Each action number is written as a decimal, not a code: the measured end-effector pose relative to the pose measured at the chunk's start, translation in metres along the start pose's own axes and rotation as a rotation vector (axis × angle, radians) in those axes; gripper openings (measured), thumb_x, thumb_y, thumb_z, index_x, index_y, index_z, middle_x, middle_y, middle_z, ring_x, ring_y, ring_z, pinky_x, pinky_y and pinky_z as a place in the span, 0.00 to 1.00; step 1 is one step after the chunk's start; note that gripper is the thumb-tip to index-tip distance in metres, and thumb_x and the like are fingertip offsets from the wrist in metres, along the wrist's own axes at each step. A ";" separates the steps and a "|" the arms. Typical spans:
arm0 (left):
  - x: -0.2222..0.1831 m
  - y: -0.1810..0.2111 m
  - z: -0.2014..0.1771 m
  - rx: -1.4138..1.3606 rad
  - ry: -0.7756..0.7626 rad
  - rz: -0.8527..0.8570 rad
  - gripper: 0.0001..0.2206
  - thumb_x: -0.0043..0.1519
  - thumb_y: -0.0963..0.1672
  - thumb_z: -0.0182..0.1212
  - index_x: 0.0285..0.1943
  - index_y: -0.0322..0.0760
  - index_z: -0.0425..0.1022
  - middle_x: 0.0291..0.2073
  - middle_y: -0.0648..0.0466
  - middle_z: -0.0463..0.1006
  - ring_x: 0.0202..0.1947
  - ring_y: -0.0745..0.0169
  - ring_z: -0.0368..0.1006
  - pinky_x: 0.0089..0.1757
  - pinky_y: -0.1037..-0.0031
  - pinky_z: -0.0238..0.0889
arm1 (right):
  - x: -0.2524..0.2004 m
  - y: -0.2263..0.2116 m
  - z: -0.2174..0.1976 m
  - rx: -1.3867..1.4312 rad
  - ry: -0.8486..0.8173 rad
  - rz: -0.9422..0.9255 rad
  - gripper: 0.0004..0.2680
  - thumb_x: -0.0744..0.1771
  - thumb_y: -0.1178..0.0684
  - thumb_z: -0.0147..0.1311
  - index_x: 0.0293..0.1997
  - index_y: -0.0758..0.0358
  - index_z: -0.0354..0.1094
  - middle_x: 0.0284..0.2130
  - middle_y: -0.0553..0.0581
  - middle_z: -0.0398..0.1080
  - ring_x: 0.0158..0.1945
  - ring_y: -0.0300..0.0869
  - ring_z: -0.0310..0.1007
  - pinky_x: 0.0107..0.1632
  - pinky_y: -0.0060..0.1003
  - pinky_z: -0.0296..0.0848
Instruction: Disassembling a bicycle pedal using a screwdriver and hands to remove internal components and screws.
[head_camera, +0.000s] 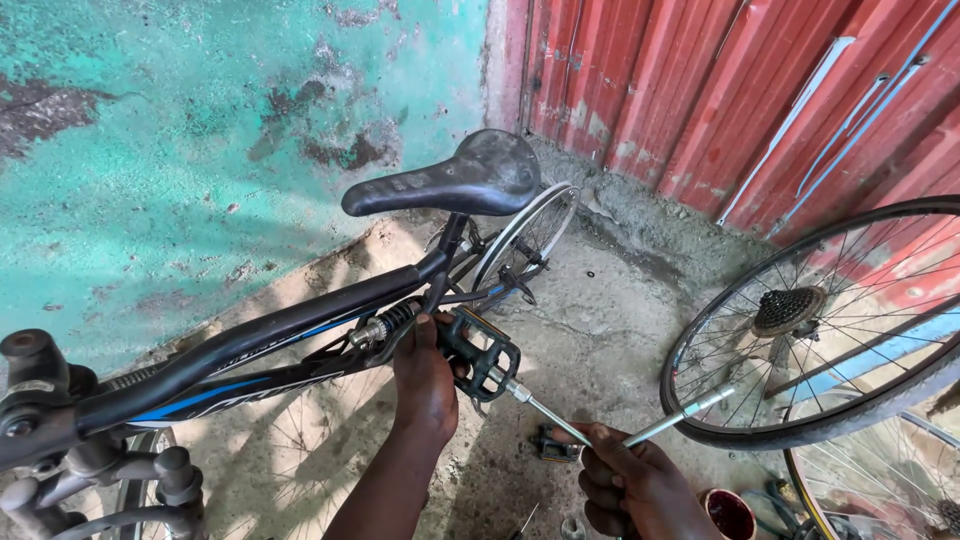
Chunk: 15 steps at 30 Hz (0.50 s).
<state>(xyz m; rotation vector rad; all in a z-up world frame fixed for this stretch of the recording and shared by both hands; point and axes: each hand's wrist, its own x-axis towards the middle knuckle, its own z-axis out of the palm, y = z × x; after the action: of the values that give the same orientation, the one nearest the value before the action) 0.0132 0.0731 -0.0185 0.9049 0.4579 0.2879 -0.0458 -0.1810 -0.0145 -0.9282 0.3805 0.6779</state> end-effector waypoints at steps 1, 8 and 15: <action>0.000 0.000 0.000 0.003 -0.007 0.011 0.17 0.76 0.49 0.42 0.46 0.36 0.74 0.32 0.49 0.78 0.27 0.65 0.63 0.27 0.73 0.54 | -0.004 -0.003 0.005 0.012 -0.001 0.031 0.16 0.73 0.52 0.41 0.59 0.75 0.70 0.20 0.50 0.41 0.21 0.36 0.37 0.24 0.33 0.36; -0.004 -0.001 0.000 0.038 -0.081 0.029 0.17 0.75 0.51 0.41 0.45 0.39 0.72 0.33 0.50 0.77 0.27 0.66 0.62 0.28 0.72 0.55 | -0.010 -0.005 0.014 0.101 -0.058 0.128 0.17 0.73 0.49 0.38 0.59 0.75 0.68 0.20 0.46 0.38 0.21 0.34 0.33 0.24 0.32 0.34; -0.003 0.002 -0.002 -0.005 -0.054 -0.024 0.16 0.69 0.52 0.56 0.44 0.34 0.73 0.28 0.53 0.71 0.23 0.69 0.61 0.25 0.74 0.53 | -0.021 0.001 0.025 -0.868 0.156 -0.535 0.15 0.69 0.52 0.48 0.57 0.65 0.78 0.24 0.53 0.70 0.22 0.38 0.65 0.28 0.35 0.63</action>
<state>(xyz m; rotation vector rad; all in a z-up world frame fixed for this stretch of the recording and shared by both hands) 0.0096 0.0746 -0.0172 0.8994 0.4173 0.2421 -0.0615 -0.1680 0.0109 -1.8298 -0.0626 0.2514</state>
